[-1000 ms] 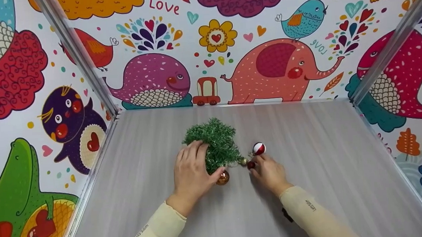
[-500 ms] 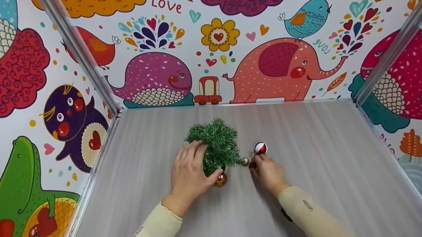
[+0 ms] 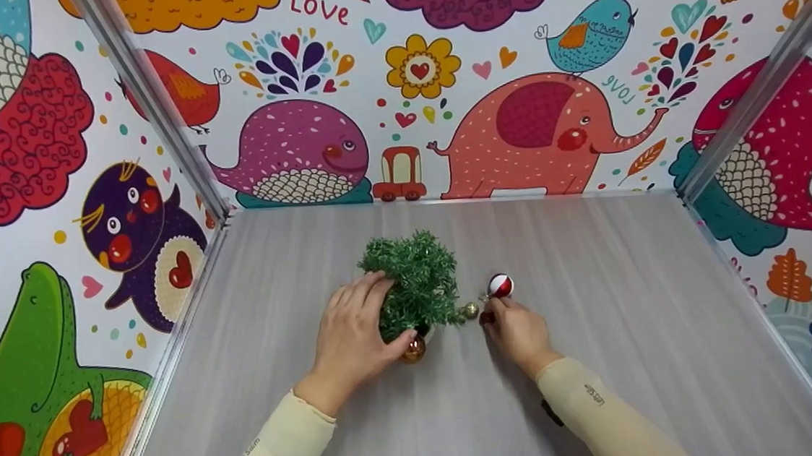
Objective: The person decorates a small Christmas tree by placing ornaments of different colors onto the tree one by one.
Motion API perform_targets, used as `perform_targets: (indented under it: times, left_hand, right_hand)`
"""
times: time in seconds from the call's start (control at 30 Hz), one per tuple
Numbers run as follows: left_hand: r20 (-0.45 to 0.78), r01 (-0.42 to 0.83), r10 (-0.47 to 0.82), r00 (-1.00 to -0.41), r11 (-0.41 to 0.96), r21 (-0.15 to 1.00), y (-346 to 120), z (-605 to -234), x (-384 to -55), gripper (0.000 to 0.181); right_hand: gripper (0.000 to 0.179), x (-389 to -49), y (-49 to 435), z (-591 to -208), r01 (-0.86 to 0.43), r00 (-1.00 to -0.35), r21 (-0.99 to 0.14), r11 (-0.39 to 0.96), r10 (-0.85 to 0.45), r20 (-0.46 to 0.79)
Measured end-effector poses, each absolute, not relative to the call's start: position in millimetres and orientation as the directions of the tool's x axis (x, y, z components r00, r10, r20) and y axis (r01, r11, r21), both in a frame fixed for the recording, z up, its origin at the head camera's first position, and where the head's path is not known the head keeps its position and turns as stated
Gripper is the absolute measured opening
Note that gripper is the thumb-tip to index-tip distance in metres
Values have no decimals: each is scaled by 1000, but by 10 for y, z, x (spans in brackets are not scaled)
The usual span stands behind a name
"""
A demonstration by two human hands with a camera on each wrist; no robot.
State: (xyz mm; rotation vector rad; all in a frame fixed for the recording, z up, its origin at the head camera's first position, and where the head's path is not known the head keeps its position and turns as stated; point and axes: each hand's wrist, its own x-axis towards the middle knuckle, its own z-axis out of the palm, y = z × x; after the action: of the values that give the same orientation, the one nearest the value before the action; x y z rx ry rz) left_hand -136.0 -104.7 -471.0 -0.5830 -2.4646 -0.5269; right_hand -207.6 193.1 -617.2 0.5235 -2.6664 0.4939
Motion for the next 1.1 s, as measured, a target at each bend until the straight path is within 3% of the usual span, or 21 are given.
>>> perform_targets:
  times: [0.43, 1.1]
  left_hand:
    - [524, 498, 304, -796, 822, 278, -1141, -4695, -1370, 73]
    - [522, 565, 369, -769, 775, 284, -1261, -4664, -1423, 70]
  right_hand:
    - [24, -2074, 1952, -6182, -423, -861, -281, 861, -286, 421]
    - [25, -2068, 1980, -6195, -430, -850, -259, 865, -291, 438]
